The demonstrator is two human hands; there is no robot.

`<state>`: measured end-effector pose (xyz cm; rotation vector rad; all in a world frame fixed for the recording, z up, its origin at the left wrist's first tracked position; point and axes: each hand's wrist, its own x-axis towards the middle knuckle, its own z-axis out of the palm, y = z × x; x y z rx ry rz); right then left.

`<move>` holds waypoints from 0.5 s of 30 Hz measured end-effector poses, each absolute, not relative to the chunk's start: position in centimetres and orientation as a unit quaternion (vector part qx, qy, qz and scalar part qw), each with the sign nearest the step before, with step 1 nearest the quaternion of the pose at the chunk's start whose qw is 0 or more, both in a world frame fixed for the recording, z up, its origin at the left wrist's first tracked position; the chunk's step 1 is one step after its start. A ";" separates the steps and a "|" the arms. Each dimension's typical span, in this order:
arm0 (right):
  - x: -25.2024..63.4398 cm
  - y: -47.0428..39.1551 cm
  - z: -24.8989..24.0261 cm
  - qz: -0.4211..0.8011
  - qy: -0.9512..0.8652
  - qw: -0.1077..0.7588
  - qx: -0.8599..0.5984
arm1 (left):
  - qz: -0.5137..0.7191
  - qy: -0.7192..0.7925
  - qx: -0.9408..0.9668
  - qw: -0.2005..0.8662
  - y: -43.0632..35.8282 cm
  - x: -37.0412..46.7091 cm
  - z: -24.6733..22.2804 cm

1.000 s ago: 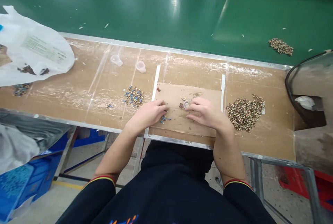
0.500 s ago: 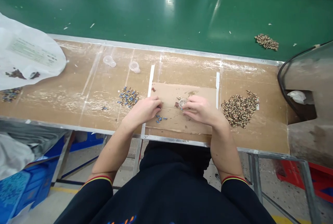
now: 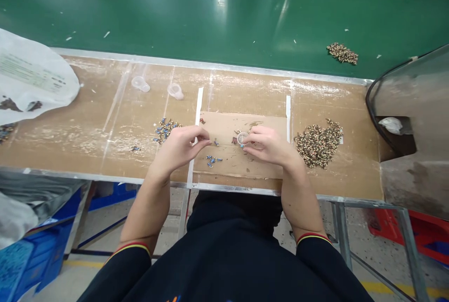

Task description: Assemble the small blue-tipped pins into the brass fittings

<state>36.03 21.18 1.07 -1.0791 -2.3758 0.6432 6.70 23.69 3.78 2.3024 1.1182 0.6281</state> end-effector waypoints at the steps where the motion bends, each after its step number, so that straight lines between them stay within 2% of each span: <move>1: 36.1 21.2 1.1 0.232 -0.862 0.219 -0.393 | 0.261 0.403 0.837 0.263 23.7 7.5 4.3; 6: 35.9 21.3 1.1 0.225 -0.863 0.221 -0.394 | 0.356 0.324 0.813 0.327 24.9 11.9 5.4; 15: 35.8 21.2 1.0 0.225 -0.850 0.212 -0.427 | 0.441 0.353 0.601 0.565 26.4 13.3 0.1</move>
